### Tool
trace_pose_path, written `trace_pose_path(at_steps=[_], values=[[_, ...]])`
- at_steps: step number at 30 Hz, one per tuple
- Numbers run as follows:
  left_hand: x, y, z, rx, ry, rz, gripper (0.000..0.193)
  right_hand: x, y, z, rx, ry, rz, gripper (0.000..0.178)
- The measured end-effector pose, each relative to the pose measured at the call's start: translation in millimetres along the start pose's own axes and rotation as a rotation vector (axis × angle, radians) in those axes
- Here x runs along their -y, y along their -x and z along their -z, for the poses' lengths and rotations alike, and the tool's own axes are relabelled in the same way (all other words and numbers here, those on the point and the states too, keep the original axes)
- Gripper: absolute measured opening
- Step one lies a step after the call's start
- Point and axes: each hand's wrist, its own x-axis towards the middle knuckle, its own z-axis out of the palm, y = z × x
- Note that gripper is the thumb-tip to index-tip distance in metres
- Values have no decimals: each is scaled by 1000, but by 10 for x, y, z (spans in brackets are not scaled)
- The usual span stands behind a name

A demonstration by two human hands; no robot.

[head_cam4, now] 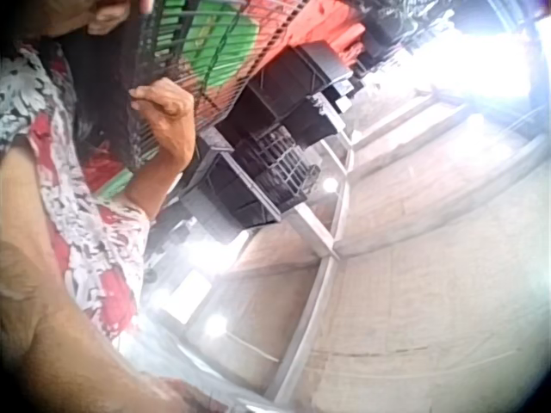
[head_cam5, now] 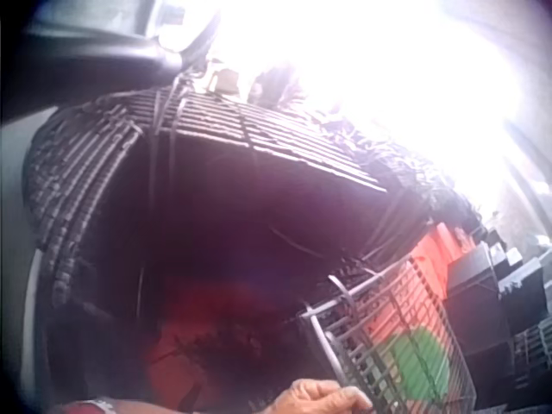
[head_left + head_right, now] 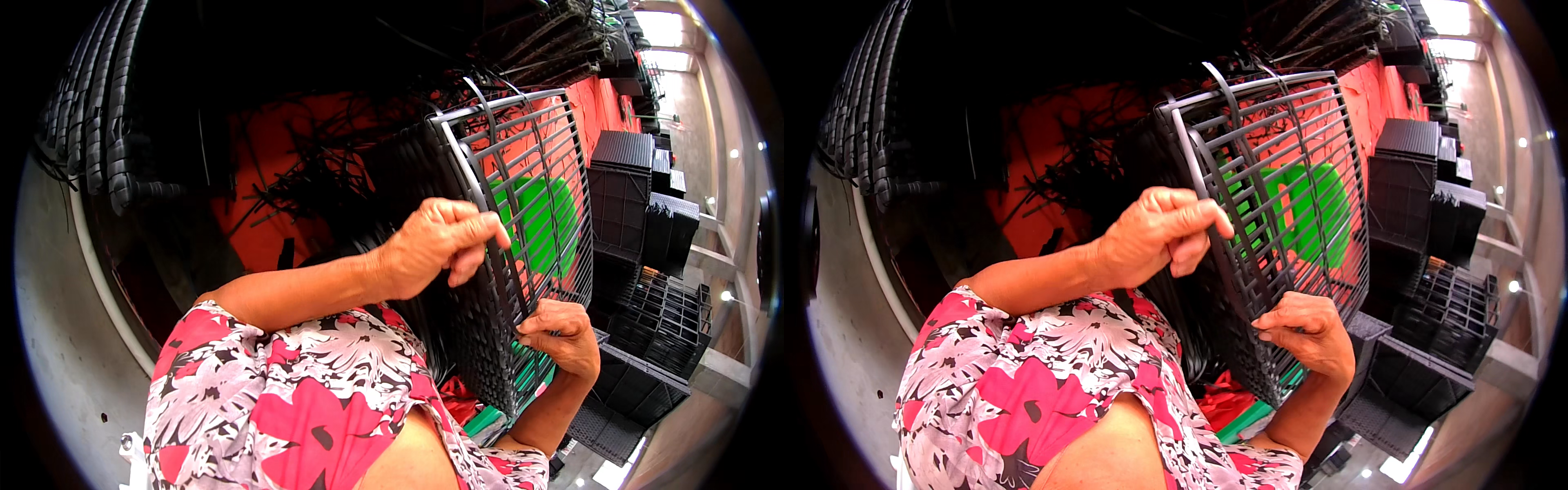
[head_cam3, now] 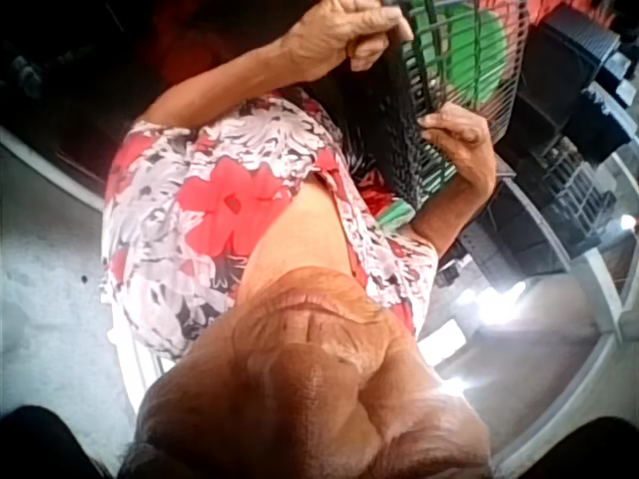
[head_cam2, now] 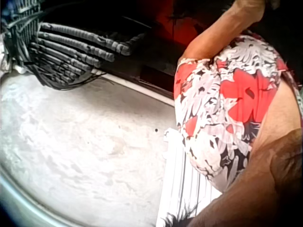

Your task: The person weaves black synthetic strips through a dark metal furniture frame by hand, pulling the strips tight and positioning them around the bars.

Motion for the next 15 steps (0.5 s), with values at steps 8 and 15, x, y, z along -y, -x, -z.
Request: trace_pose_path(at_steps=[8,15], values=[[282,117,-339,282,-555,-148,26,1,60,128,-109,-148,-209,25],[627,73,-336,537,-915,-92,36,7,-352,-104,-318,-616,-197,47]])
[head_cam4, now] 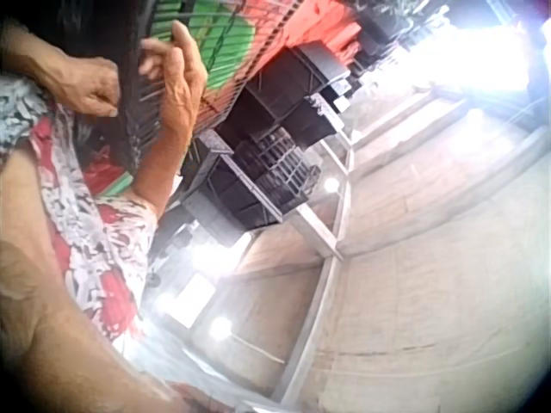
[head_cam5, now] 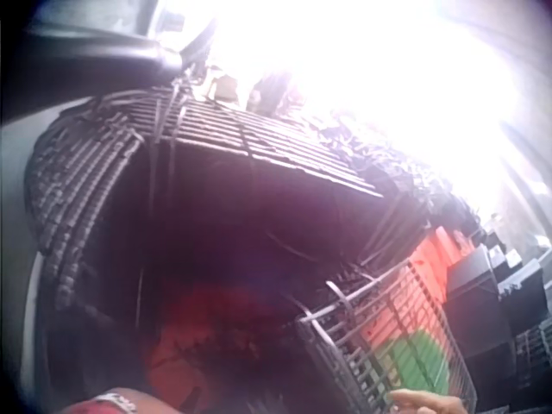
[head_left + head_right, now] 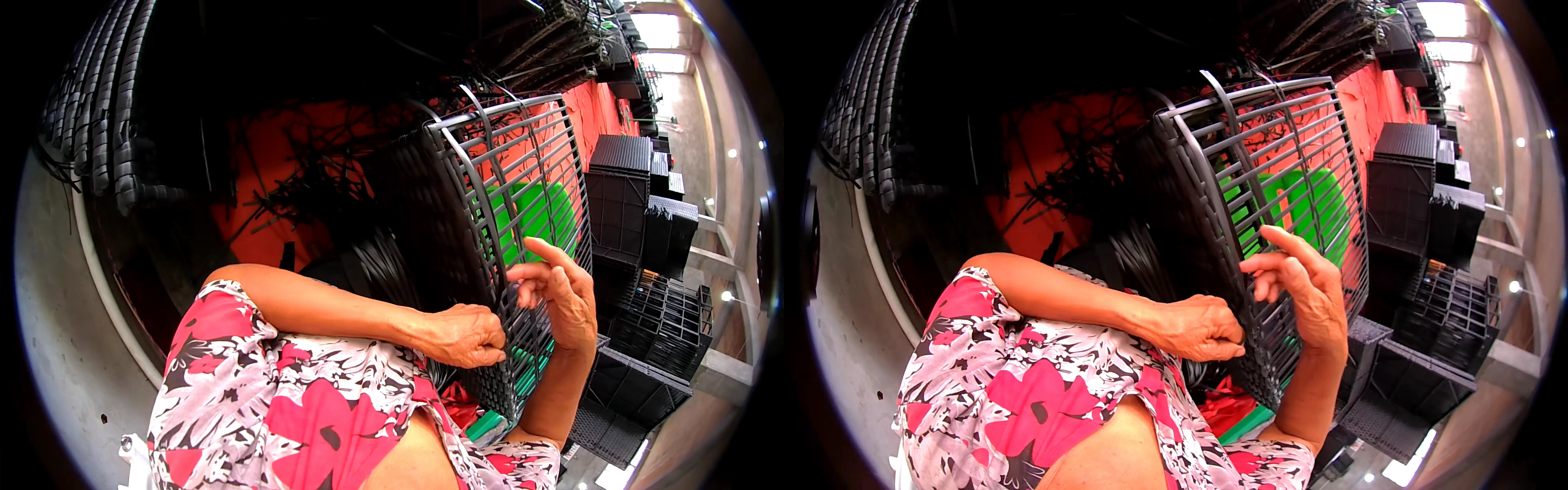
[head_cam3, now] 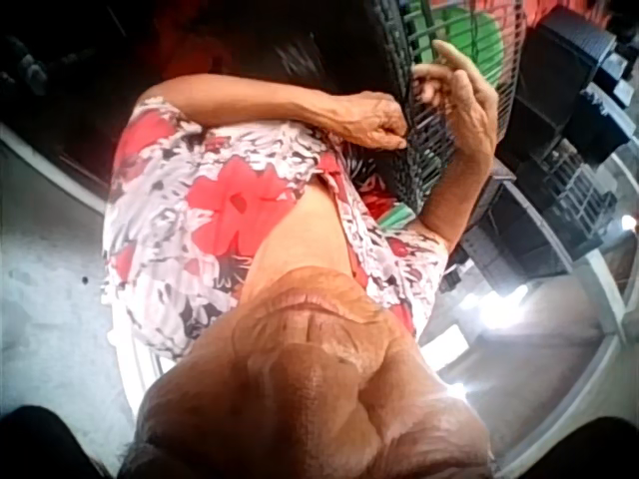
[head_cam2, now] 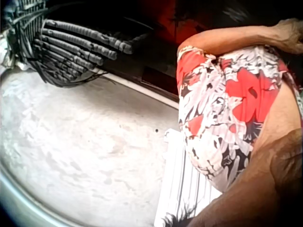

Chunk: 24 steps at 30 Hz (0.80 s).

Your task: The person weaves black synthetic strips through a dark metal furniture frame by hand, pulling the strips tight and positioning them around the bars.

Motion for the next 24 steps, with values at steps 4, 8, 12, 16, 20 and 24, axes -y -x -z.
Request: trace_pose_path(at_steps=[4,8,12,16,20,24], values=[[220,9,-56,51,-147,7,29,41,-136,-271,-3,-86,-112,51],[496,0,-148,11,-237,-128,18,-58,-122,-359,58,-42,-207,38],[472,60,49,217,-193,12,20,19,-106,-262,39,174,-183,15],[285,232,307,-146,28,-143,14,-55,202,204,-125,230,-91,24],[-155,602,938,-600,71,-336,10,-303,594,669,-256,250,-254,16],[-215,929,1318,-475,933,-404,23,-518,901,927,-249,160,-280,16]])
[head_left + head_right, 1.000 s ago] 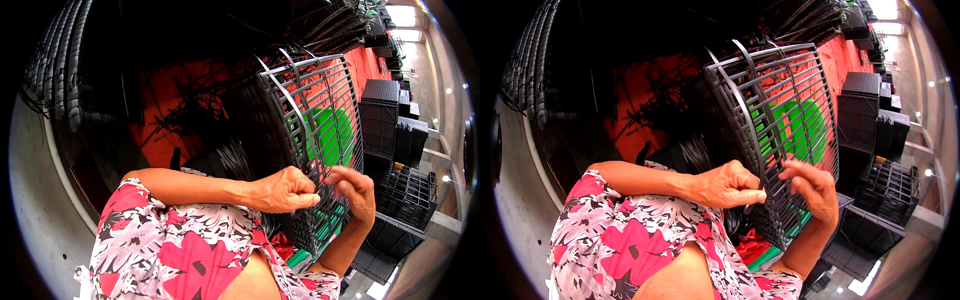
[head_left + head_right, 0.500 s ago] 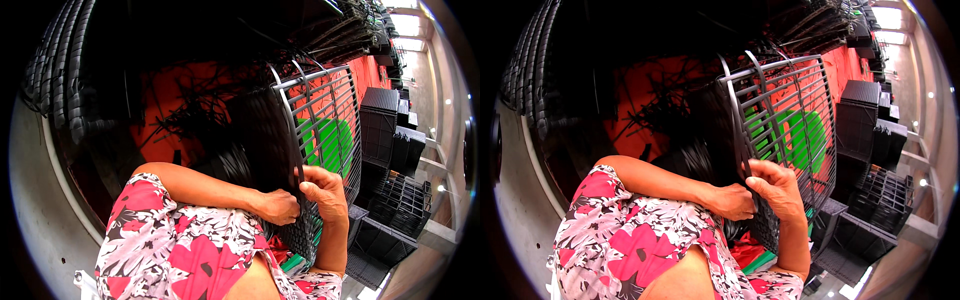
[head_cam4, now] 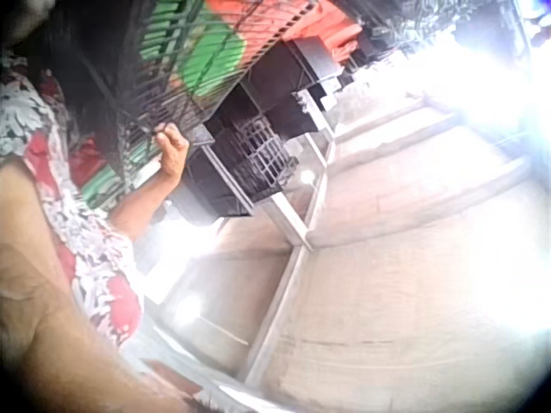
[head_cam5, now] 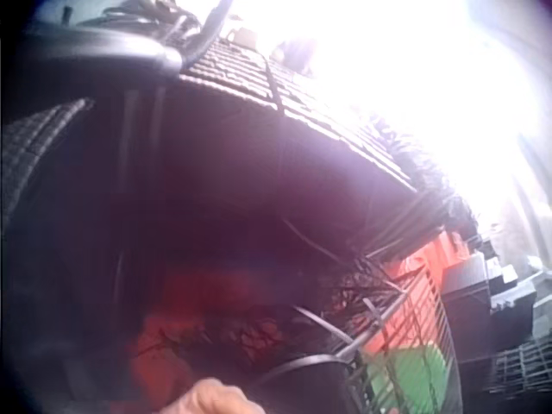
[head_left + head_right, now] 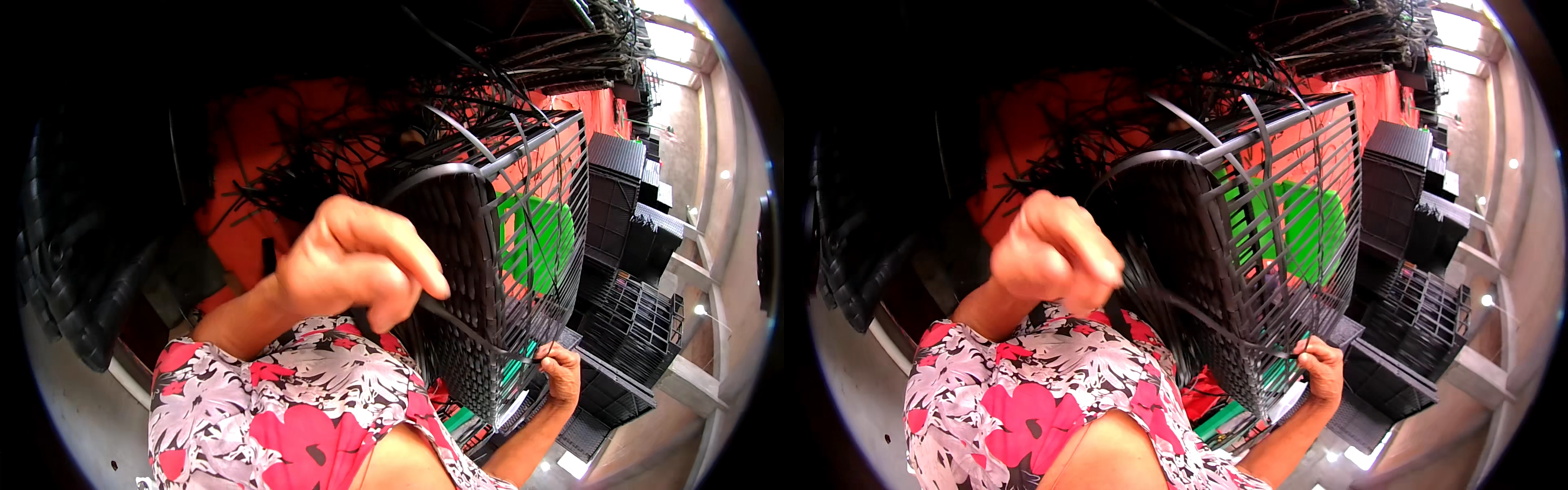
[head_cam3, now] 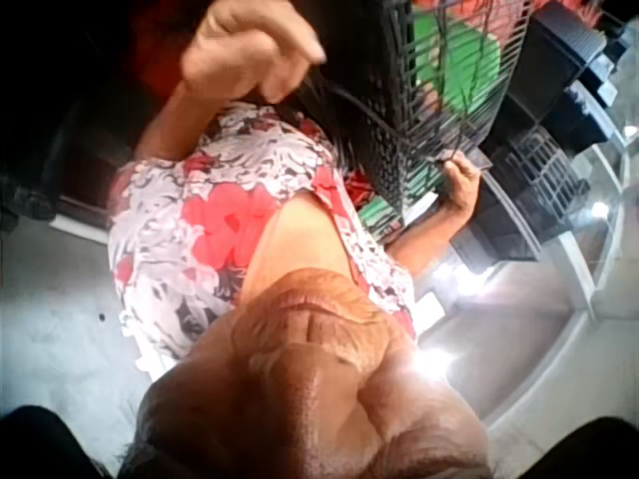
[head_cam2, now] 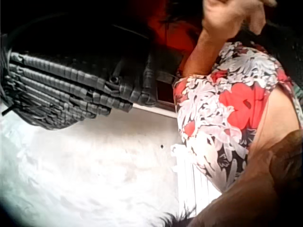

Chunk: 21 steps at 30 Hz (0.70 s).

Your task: The person weaves black synthetic strips through a dark metal furniture frame by hand, pulling the strips tight and positioning them around the bars.

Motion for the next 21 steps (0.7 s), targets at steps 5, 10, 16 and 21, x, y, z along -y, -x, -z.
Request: trace_pose_path(at_steps=[5,10,16,21], values=[[60,-87,246,-65,28,-205,30,-277,170,208,-79,-377,120,19],[-23,-186,377,-174,10,-248,27,-490,448,633,-231,-637,253,12],[228,-276,444,-415,-1108,-224,22,-710,635,999,-284,-890,312,13],[548,-240,399,-352,-1250,-206,38,-1241,770,1286,-499,-991,49,15]])
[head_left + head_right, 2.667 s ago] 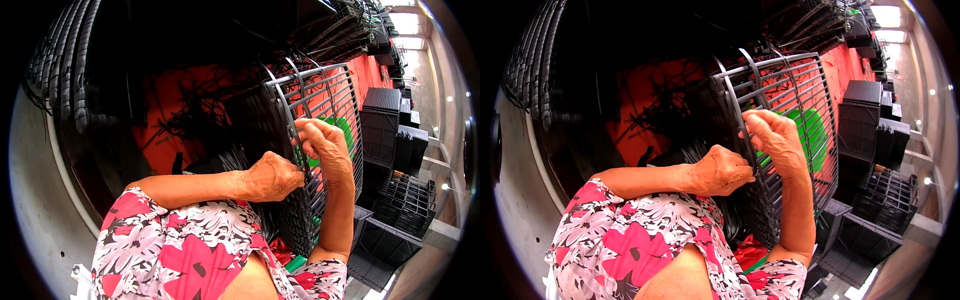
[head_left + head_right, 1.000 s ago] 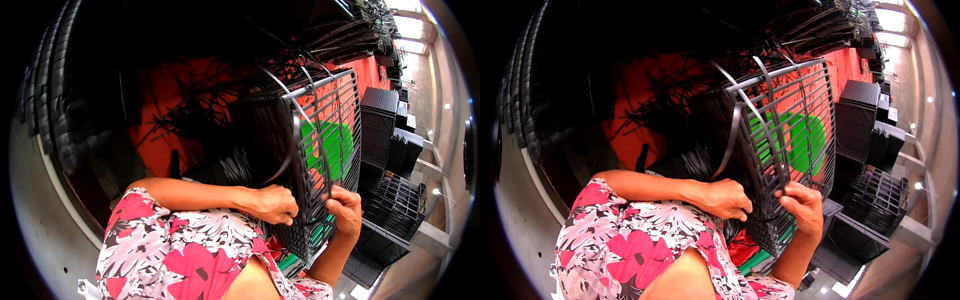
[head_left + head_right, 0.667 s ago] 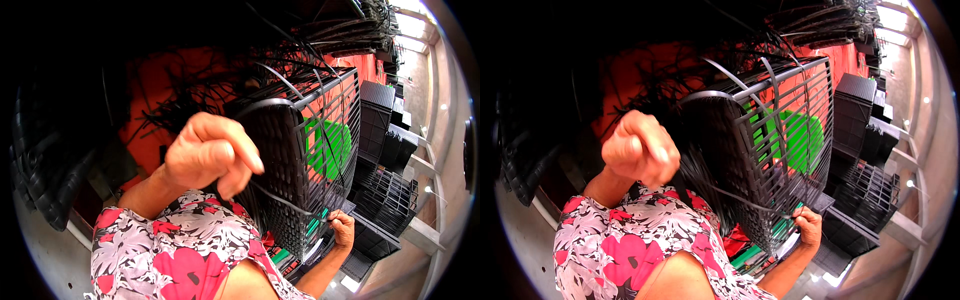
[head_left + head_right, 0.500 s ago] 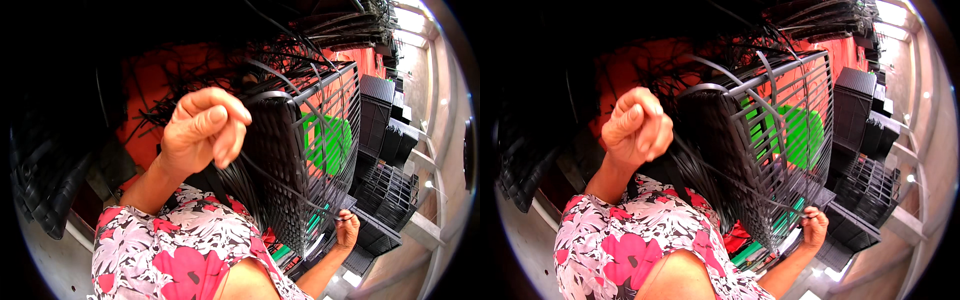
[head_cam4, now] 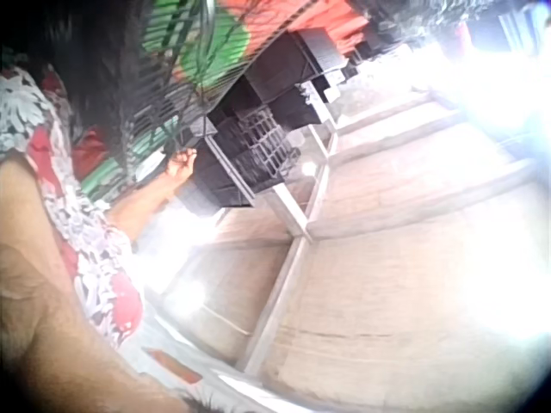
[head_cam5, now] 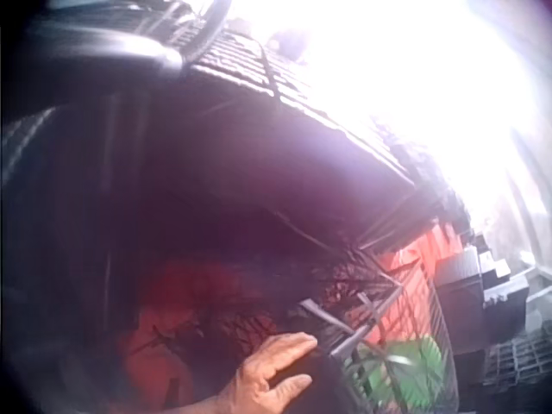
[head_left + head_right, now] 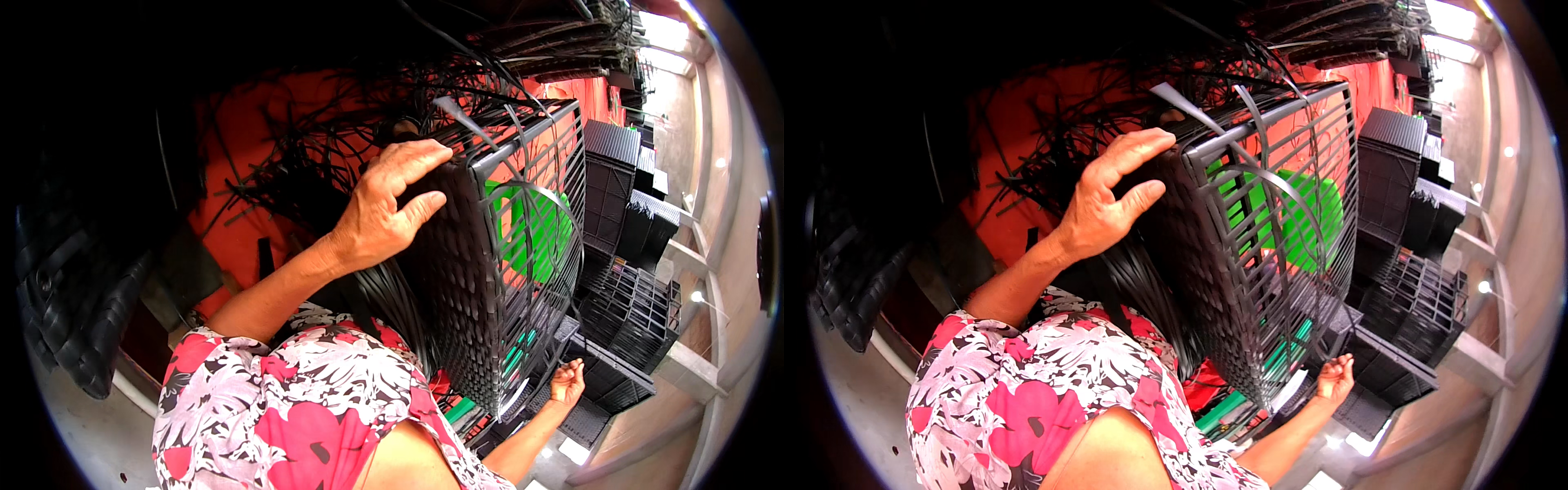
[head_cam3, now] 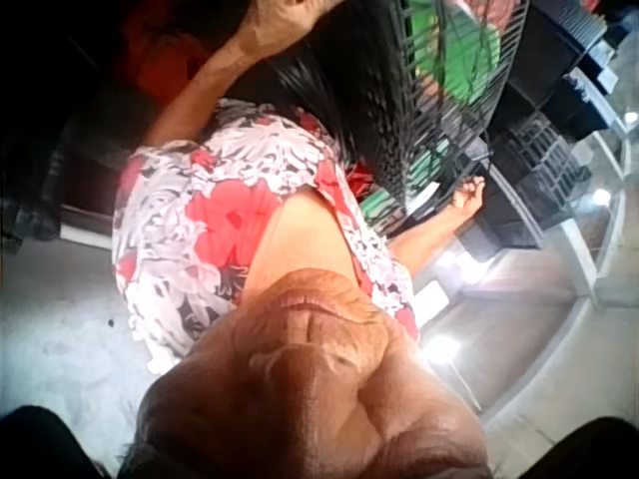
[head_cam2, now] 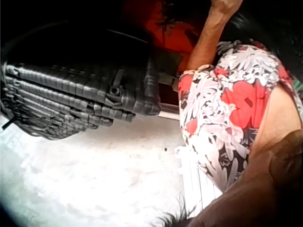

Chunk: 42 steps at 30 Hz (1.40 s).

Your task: The person weaves black synthetic strips through a dark metal furniture frame by hand, pulling the strips tight and positioning them around the bars.

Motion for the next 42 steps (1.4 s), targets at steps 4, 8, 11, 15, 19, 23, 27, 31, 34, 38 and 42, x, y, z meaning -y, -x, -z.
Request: trace_pose_path(at_steps=[4,8,11,15,19,23,27,31,34,38,42], values=[[132,61,-31,-35,-96,27,41,-46,-23,417,-195,-61,-84,14],[249,-1,44,2,58,66,37,-59,24,659,-285,-11,-125,13],[453,-57,123,69,159,10,32,-76,64,640,-315,12,-128,13],[480,-219,220,-44,-11,-73,12,-57,107,559,-293,51,-135,13],[306,-351,280,-264,-373,-311,10,-10,105,490,-269,50,-140,14],[322,-365,259,-379,-475,-372,16,2,45,606,-243,61,-119,13],[346,-316,252,-410,-513,-401,14,-14,24,717,-241,24,-128,14],[503,-257,166,-241,-403,-238,7,26,-55,784,-277,-39,-117,16],[564,-209,130,-155,-323,-184,8,104,-134,818,-214,-63,-50,16],[475,-180,150,-116,-254,-143,13,414,-163,512,-89,-24,172,19],[301,-237,138,-122,-140,-142,25,1021,-106,116,45,-54,391,17]])
